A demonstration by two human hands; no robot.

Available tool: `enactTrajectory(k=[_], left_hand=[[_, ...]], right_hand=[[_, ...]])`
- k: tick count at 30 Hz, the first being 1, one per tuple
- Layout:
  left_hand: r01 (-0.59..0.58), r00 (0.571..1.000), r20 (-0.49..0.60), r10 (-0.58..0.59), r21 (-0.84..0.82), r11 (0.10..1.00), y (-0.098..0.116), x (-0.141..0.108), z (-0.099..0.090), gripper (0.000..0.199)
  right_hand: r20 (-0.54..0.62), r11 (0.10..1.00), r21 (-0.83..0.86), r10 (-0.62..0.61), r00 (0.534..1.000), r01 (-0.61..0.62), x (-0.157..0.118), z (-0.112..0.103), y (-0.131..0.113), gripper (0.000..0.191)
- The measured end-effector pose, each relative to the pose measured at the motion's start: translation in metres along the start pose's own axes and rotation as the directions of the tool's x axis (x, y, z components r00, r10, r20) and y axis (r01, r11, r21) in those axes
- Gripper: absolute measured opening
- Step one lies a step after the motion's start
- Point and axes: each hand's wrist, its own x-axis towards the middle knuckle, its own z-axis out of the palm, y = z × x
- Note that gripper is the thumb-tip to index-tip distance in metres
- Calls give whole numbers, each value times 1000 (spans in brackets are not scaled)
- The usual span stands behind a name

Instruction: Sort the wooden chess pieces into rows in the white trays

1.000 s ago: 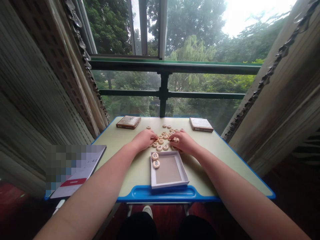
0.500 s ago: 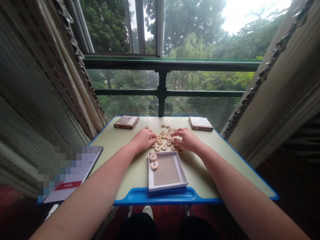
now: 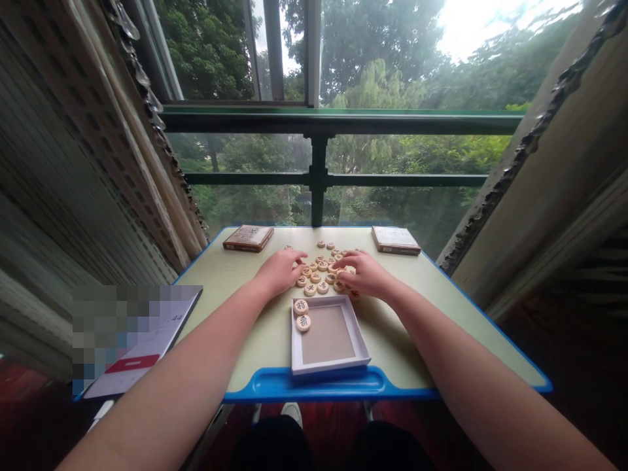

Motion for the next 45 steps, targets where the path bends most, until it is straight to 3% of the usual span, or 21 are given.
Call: enactTrajectory(k=[3,6,12,24,36,45], left_hand=[[188,981,-64,-181,120,975,-4,0,-4,45],[345,939,-64,-339,166,924,-8,1,-7,43],[463,880,56,-472,120,878,-7,3,-10,31],[324,943,76,-324,19,946,-3,2,-4,29],[249,968,-28,-248,63,966,3,0,-7,25],[54,992,-112,-50,31,998,12,-2,-8,27]], right_hand=[[63,1000,-21,-22,998,23,-2,-3,0,22],[41,998,-55,-7,999,9,-1,0,1,18],[38,998,-60,13,999,-11,1,6,-3,19],[1,997,-46,69,998,-69,5,11,-4,26],[8,998,-40,41,999,-41,2,5,-7,23],[17,998,-55,41,999,-40,6,9,-5,17]])
